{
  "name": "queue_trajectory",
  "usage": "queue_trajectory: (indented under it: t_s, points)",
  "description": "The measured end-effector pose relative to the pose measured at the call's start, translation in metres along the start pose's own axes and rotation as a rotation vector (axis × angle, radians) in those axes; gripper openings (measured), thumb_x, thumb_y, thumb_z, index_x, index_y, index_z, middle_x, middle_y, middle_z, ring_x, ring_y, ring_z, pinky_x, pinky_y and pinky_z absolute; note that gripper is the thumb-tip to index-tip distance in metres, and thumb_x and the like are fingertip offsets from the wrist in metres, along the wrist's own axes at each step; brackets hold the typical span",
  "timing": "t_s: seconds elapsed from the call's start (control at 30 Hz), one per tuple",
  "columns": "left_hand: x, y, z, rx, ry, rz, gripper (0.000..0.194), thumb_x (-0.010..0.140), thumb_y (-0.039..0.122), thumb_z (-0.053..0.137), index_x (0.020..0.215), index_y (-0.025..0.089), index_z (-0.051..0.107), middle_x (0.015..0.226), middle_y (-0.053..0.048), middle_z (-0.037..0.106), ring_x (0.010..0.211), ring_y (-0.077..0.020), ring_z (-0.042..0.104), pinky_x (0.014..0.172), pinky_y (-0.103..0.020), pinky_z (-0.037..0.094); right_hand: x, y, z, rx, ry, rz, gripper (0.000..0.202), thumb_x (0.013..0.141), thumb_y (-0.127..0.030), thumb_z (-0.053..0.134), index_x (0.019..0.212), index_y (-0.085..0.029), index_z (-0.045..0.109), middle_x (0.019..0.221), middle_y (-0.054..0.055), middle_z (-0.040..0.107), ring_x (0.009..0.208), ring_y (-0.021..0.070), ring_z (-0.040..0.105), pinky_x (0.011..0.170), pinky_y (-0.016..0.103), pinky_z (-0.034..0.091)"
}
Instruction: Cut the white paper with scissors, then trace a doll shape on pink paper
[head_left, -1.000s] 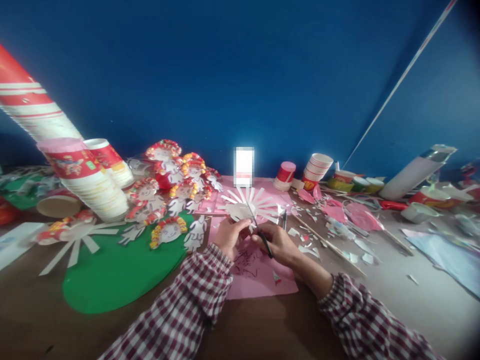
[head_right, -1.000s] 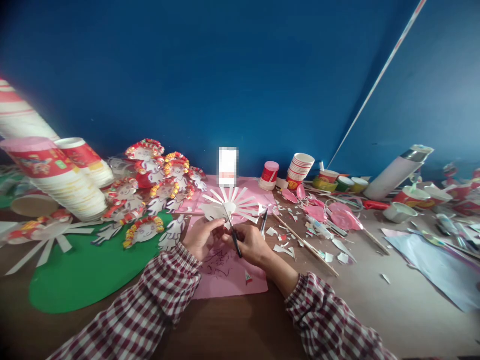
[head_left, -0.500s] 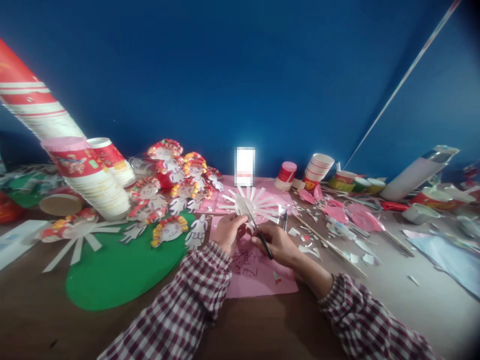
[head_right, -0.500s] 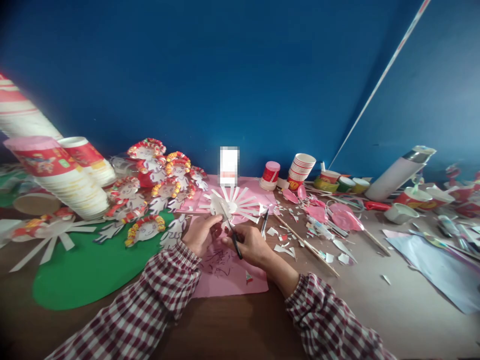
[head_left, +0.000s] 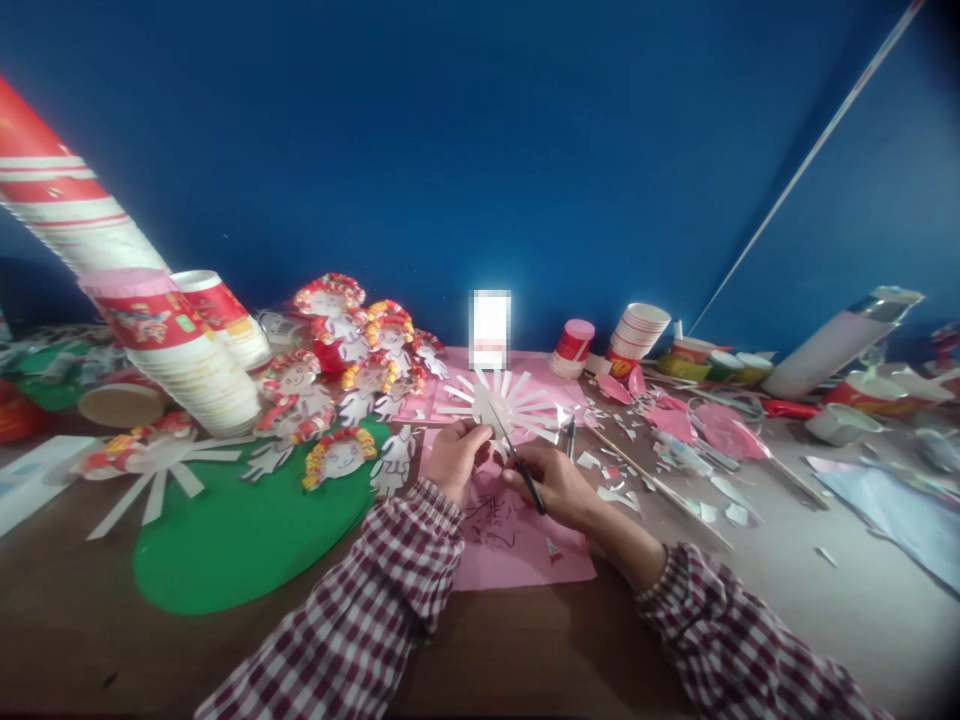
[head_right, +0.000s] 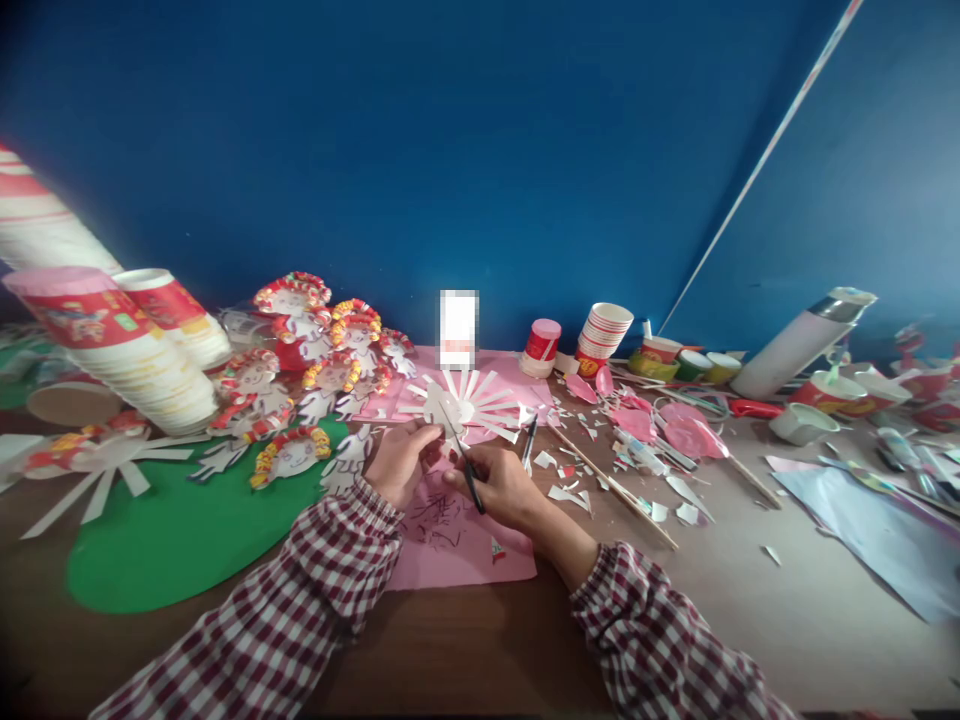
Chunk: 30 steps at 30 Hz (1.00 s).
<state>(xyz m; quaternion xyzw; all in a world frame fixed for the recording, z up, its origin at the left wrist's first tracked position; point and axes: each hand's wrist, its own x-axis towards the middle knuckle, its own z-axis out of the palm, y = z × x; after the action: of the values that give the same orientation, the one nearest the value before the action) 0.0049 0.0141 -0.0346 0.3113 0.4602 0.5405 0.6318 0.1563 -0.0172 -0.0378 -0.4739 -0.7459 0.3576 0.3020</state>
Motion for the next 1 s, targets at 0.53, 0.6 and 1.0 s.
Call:
queue_trajectory:
  t_s: [0.53, 0.6, 1.0]
  points:
    - [0.0007, 0.0000, -0.0008, 0.015, -0.057, 0.054, 0.011, 0.059, 0.021, 0.066, 0.065, 0.014, 0.060, 0.052, 0.003, 0.055, 0.044, -0.0047, 0.046, 0.047, -0.019, 0.034, 0.0006, -0.0002, -0.0008, 0.024, -0.022, 0.013, 0.028, 0.082, -0.041, 0.057, 0.073, -0.015, 0.056, 0.057, -0.003, 0.047, 0.052, 0.0088, 0.041, 0.048, 0.020, 0.027]
    - [0.0008, 0.0005, -0.0009, 0.028, -0.057, 0.061, 0.011, 0.060, 0.022, 0.066, 0.064, 0.014, 0.060, 0.051, 0.004, 0.054, 0.043, -0.0044, 0.045, 0.046, -0.019, 0.032, 0.0006, -0.0008, -0.0011, 0.028, -0.022, 0.017, 0.028, 0.082, -0.041, 0.057, 0.073, -0.015, 0.057, 0.056, -0.003, 0.048, 0.051, 0.0089, 0.041, 0.048, 0.020, 0.027]
    - [0.0029, -0.0003, -0.0034, 0.063, -0.060, 0.094, 0.012, 0.060, 0.023, 0.067, 0.061, 0.014, 0.058, 0.051, 0.003, 0.053, 0.044, -0.0049, 0.044, 0.045, -0.019, 0.032, 0.0000, -0.0033, -0.0020, 0.025, -0.031, 0.028, 0.029, 0.082, -0.042, 0.058, 0.071, -0.016, 0.056, 0.051, -0.004, 0.048, 0.048, 0.0085, 0.041, 0.046, 0.020, 0.027]
